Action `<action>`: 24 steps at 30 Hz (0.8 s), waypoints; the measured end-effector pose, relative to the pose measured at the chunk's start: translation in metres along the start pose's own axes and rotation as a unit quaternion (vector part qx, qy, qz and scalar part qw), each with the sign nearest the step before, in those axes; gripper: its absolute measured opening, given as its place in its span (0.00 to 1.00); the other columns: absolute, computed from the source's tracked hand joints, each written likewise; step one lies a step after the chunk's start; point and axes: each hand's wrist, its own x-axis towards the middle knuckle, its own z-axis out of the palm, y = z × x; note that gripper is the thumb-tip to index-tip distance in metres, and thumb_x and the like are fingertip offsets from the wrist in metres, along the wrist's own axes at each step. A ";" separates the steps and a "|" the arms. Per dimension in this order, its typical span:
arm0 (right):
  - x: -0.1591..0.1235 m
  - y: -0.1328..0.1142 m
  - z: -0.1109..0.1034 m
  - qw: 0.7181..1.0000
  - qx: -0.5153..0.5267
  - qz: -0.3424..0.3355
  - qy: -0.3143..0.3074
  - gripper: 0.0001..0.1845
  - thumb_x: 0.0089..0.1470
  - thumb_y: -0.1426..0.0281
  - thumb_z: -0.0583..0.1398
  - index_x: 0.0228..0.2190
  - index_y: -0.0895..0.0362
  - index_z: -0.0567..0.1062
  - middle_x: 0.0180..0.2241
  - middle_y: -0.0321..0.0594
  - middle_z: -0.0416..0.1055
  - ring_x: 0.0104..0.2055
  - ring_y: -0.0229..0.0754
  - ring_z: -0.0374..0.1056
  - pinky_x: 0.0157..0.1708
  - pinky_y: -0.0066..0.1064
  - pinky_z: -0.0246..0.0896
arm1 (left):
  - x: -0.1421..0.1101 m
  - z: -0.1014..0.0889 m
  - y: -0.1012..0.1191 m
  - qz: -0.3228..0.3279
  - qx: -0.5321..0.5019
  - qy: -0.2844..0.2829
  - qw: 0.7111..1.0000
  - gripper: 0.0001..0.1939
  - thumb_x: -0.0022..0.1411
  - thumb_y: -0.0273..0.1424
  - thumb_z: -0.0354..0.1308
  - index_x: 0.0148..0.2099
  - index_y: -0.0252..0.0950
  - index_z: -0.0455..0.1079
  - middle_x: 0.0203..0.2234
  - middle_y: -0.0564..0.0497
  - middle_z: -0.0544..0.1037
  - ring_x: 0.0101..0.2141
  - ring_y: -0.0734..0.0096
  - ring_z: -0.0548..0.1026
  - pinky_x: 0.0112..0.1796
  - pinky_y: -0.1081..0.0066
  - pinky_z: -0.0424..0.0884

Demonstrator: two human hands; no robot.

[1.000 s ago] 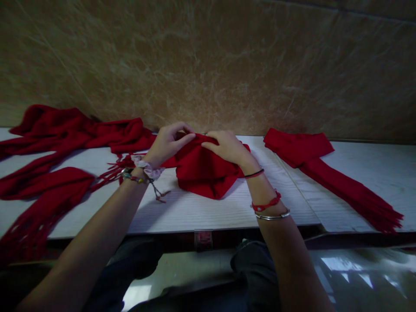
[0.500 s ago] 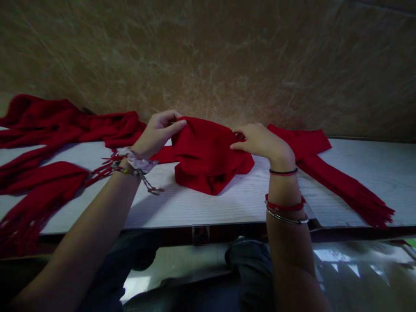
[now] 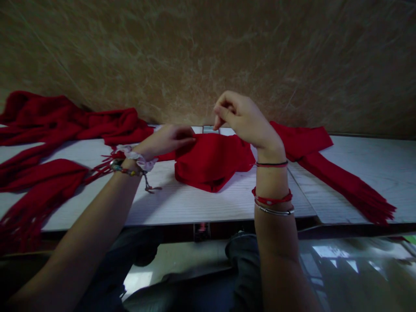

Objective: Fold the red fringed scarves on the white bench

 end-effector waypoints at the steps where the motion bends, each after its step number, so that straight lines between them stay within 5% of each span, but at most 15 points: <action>1: 0.000 0.000 0.000 1.000 0.002 -0.003 -0.002 0.07 0.54 0.66 0.56 0.27 0.55 0.70 0.25 0.35 0.70 0.29 0.36 0.67 0.33 0.31 0.63 | 0.000 0.001 0.000 -0.003 -0.006 0.000 1.000 0.07 0.56 0.31 0.54 0.29 0.33 0.68 0.22 0.55 0.68 0.26 0.74 0.66 0.31 0.73 0.59; 8: 0.004 0.022 0.016 0.994 -0.091 0.003 -0.059 0.05 0.41 0.68 0.65 0.22 0.55 0.75 0.24 0.35 0.70 0.34 0.44 0.67 0.37 0.38 0.61 | 0.001 0.001 0.016 0.000 -0.048 0.110 0.993 0.08 0.58 0.31 0.53 0.32 0.33 0.69 0.24 0.54 0.68 0.31 0.70 0.67 0.34 0.72 0.61; 14: 0.004 0.023 0.013 0.998 -0.068 -0.007 -0.006 0.05 0.43 0.69 0.63 0.28 0.55 0.75 0.30 0.37 0.71 0.39 0.45 0.66 0.40 0.39 0.60 | 0.000 0.001 0.015 0.026 -0.049 0.078 0.995 0.08 0.57 0.32 0.53 0.31 0.33 0.69 0.24 0.54 0.69 0.30 0.71 0.67 0.34 0.71 0.61; 20: 0.005 0.034 0.024 0.983 -0.102 -0.020 -0.149 0.02 0.42 0.71 0.61 0.21 0.54 0.74 0.25 0.32 0.71 0.32 0.40 0.65 0.36 0.33 0.59 | 0.000 0.001 0.015 0.035 -0.046 0.064 0.996 0.07 0.57 0.32 0.54 0.32 0.34 0.70 0.24 0.55 0.69 0.31 0.71 0.68 0.35 0.72 0.61; 24: 0.002 0.037 0.017 0.990 -0.115 0.004 -0.075 0.05 0.46 0.68 0.60 0.23 0.56 0.74 0.22 0.32 0.69 0.28 0.38 0.63 0.31 0.32 0.57 | -0.001 0.001 0.013 0.008 -0.055 0.065 0.996 0.08 0.58 0.32 0.53 0.32 0.34 0.70 0.22 0.55 0.68 0.31 0.70 0.67 0.34 0.73 0.61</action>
